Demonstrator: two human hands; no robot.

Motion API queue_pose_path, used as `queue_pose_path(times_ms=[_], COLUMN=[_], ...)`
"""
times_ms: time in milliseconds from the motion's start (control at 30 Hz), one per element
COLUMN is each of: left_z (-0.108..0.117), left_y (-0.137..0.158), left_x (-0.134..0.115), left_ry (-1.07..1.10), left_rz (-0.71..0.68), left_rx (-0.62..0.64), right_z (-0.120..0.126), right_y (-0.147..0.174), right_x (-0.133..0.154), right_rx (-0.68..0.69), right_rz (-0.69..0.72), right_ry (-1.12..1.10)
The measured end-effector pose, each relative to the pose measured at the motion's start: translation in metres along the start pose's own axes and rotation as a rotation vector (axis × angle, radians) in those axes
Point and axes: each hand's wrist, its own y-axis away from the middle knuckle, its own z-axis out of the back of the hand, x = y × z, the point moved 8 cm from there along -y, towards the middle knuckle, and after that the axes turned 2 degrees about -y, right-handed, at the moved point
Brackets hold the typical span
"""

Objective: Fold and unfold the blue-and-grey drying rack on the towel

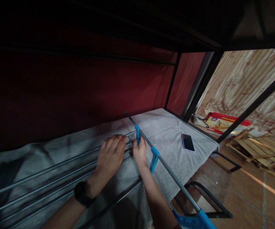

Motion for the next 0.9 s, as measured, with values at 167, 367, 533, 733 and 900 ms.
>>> queue_pose_path(times_ms=[167,367,533,733,900], left_z=[-0.01,-0.017,-0.017,-0.016,-0.016], left_y=[-0.028,-0.028,-0.029,-0.031,-0.032], left_x=[0.033,0.031,0.031,0.029,0.029], left_ry=[0.052,0.049,0.032,0.033,0.012], left_rz=[0.194,0.153,0.154,0.129,0.115], left_rx=[0.29,0.289,0.29,0.282,0.307], right_z=[0.0,0.003,0.003,0.004,0.004], right_y=[-0.013,-0.017,-0.017,-0.017,-0.018], right_x=[0.007,0.002,0.001,-0.001,-0.004], right_rx=[-0.018,0.007,-0.007,0.006,0.014], right_rz=[0.023,0.045,0.036,0.014,-0.008], right_ry=[0.028,0.041,0.049,0.034,0.022])
